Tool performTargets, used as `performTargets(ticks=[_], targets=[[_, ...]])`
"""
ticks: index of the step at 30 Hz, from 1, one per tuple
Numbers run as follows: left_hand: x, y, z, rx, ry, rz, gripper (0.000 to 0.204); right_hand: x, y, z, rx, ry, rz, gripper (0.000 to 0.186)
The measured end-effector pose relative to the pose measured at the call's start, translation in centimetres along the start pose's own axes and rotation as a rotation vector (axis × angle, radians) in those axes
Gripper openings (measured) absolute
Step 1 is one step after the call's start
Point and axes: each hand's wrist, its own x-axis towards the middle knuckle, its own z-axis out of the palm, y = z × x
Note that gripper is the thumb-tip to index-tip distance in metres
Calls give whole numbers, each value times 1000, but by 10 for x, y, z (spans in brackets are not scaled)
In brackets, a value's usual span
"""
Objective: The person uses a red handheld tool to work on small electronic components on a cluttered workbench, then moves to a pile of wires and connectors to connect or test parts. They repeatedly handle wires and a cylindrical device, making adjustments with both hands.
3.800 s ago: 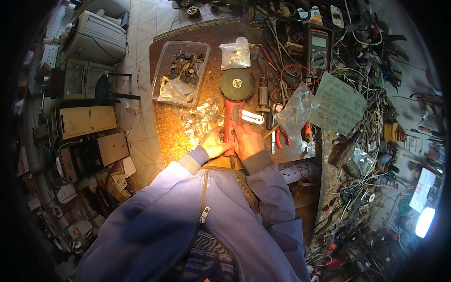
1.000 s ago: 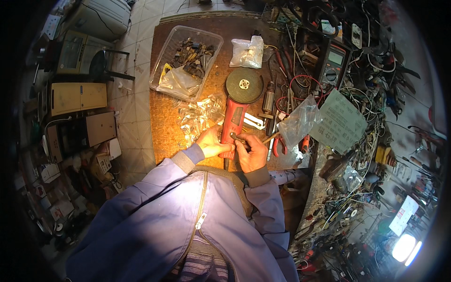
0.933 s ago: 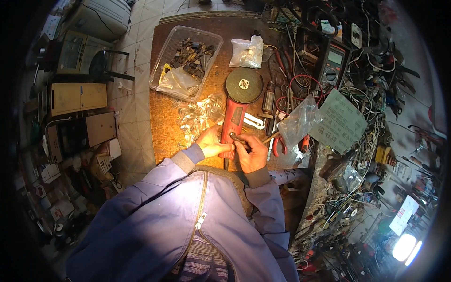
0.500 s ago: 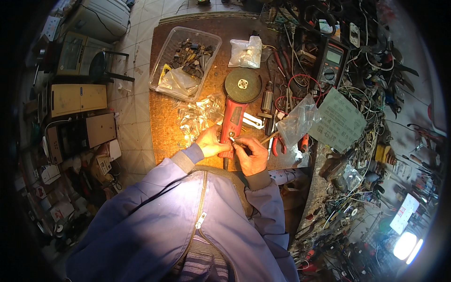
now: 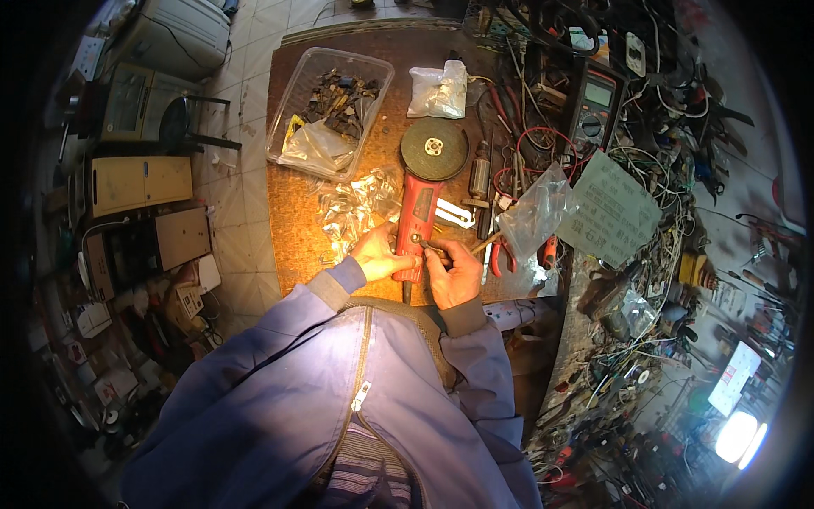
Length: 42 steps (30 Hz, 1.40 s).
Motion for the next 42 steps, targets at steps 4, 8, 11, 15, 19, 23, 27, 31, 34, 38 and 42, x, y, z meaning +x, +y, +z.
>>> performTargets(ticks=[4,8,11,15,19,23,27,31,34,38,42], targets=[[0,-1,1,1,13,26,60,4,-5,3,-69,-5,-49,16],[2,-6,3,-33,22,33,59,6,-15,3,-201,-36,-117,18],[-3,5,-2,-83,-22,47,58,9,-19,4,-250,-37,-251,18],[2,-8,3,-51,15,44,56,11,-28,6,-291,-60,-280,17],[2,-3,2,-3,34,36,54,14,-28,6,-354,-97,-335,15],[4,-7,4,5,53,47,49,16,-27,7,-396,-114,-351,15],[12,-26,10,-9,54,89,43,17,-30,8,-463,-146,-318,15],[12,-23,9,-30,36,85,42,19,-27,7,-450,-154,-317,17],[6,-11,5,-10,36,62,43,22,-22,8,-404,-126,-341,23],[1,0,0,-31,17,65,45,24,-21,4,-351,-125,-365,31],[7,-13,5,-78,1,95,49,21,-25,2,-251,-161,-178,30]])
